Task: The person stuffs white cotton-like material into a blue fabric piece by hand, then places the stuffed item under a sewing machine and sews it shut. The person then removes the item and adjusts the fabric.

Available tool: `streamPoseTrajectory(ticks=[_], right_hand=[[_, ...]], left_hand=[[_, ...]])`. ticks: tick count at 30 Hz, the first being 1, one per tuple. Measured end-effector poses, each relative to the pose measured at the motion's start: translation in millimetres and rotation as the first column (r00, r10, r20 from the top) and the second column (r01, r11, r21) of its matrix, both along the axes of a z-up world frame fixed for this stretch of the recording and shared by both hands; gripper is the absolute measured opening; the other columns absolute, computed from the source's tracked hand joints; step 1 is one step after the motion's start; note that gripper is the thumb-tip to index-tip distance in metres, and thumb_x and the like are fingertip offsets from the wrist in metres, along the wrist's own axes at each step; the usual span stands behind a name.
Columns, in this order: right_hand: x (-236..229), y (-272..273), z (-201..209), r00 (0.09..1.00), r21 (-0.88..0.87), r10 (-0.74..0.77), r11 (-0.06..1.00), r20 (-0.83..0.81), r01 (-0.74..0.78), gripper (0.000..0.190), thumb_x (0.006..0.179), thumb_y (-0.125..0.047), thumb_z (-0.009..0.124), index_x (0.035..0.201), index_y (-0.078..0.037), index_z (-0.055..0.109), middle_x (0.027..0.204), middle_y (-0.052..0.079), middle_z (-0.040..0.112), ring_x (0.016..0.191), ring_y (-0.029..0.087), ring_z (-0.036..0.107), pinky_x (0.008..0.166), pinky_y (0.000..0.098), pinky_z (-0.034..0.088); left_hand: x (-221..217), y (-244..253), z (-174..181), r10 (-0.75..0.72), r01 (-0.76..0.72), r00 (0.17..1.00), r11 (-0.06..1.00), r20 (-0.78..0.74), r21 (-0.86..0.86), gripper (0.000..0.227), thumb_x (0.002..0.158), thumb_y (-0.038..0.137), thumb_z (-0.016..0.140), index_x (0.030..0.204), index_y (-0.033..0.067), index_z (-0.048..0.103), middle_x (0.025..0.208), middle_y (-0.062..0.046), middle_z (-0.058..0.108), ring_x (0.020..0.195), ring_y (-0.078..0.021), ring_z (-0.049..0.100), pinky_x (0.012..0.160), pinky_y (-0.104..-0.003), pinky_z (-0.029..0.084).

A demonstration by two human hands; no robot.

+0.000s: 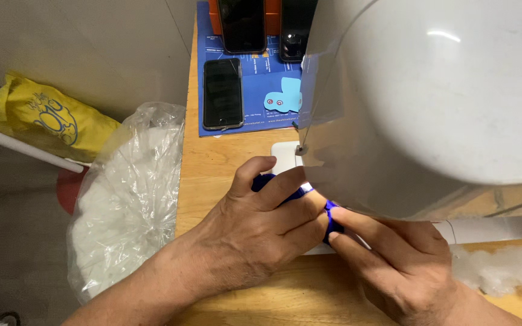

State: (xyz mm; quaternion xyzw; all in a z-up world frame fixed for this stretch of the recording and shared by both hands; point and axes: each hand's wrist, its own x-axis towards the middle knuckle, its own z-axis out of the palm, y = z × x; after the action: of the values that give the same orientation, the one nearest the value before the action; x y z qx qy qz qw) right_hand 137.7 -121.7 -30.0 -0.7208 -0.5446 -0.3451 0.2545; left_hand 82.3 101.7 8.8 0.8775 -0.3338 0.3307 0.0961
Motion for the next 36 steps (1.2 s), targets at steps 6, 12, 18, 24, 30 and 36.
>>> streamPoseTrajectory(ticks=[6, 12, 18, 24, 30, 36], right_hand=[[5, 2, -11, 0.999, 0.036, -0.007, 0.999, 0.034, 0.006, 0.022, 0.089, 0.001, 0.047, 0.083, -0.009, 0.066, 0.093, 0.013, 0.076, 0.064, 0.027, 0.064, 0.059, 0.0388, 0.047], [5, -1, -13, 0.998, 0.216, -0.050, 0.975, -0.027, 0.055, 0.009, 0.081, 0.002, 0.061, 0.081, -0.002, 0.069, 0.078, 0.015, 0.073, 0.060, 0.024, 0.065, 0.060, 0.0338, 0.046], [6, -39, -8, 0.971, -0.089, -0.207, 0.976, -0.117, 0.198, 0.012, 0.090, -0.006, 0.072, 0.099, -0.009, 0.079, 0.101, 0.018, 0.074, 0.082, 0.035, 0.066, 0.082, 0.0472, 0.052], [9, -47, -19, 0.965, -0.366, -0.247, 0.893, 0.085, 0.261, 0.032, 0.094, -0.021, 0.067, 0.125, -0.015, 0.068, 0.125, -0.006, 0.065, 0.084, 0.015, 0.064, 0.065, 0.0389, 0.050], [11, -46, -5, 0.906, -0.586, -0.257, 0.696, 0.336, 0.414, 0.064, 0.093, -0.048, 0.056, 0.153, -0.031, 0.044, 0.135, -0.011, 0.059, 0.085, 0.016, 0.062, 0.065, 0.0415, 0.049], [6, -39, 2, 0.925, -0.530, -0.310, 0.758, 0.221, 0.381, 0.055, 0.092, -0.046, 0.059, 0.145, -0.031, 0.055, 0.123, -0.008, 0.069, 0.076, 0.017, 0.066, 0.057, 0.0390, 0.048]], left_hand=[[11, 5, -7, -0.035, 0.035, 0.997, 0.999, 0.065, 0.012, 0.028, 0.103, -0.004, 0.056, 0.087, 0.0184, 0.060, 0.093, 0.006, 0.060, 0.094, -0.0201, 0.056, 0.105, -0.042, 0.034], [12, 5, -3, -0.063, 0.063, 0.998, 0.998, 0.017, -0.020, 0.025, 0.104, -0.003, 0.060, 0.089, 0.0172, 0.060, 0.095, 0.005, 0.060, 0.090, -0.0198, 0.053, 0.092, -0.038, 0.035], [14, 4, -4, -0.063, 0.064, 0.998, 0.997, 0.023, -0.038, 0.022, 0.104, 0.000, 0.059, 0.094, 0.0190, 0.062, 0.092, 0.005, 0.060, 0.096, -0.0220, 0.057, 0.096, -0.039, 0.035], [15, 7, -7, -0.078, 0.078, 0.997, 0.997, 0.026, -0.005, 0.022, 0.105, -0.002, 0.061, 0.105, 0.0204, 0.065, 0.094, 0.007, 0.061, 0.102, -0.0221, 0.061, 0.104, -0.044, 0.034], [22, 8, -6, -0.091, 0.092, 0.993, 0.996, 0.074, -0.016, 0.020, 0.103, -0.003, 0.062, 0.100, 0.0168, 0.063, 0.088, 0.007, 0.060, 0.100, -0.0225, 0.064, 0.096, -0.041, 0.034], [19, 7, -3, 0.069, -0.064, 0.988, 0.997, 0.137, -0.041, 0.015, 0.104, 0.012, 0.063, 0.095, 0.0234, 0.065, 0.105, 0.000, 0.068, 0.117, -0.0283, 0.059, 0.094, -0.051, 0.044]])
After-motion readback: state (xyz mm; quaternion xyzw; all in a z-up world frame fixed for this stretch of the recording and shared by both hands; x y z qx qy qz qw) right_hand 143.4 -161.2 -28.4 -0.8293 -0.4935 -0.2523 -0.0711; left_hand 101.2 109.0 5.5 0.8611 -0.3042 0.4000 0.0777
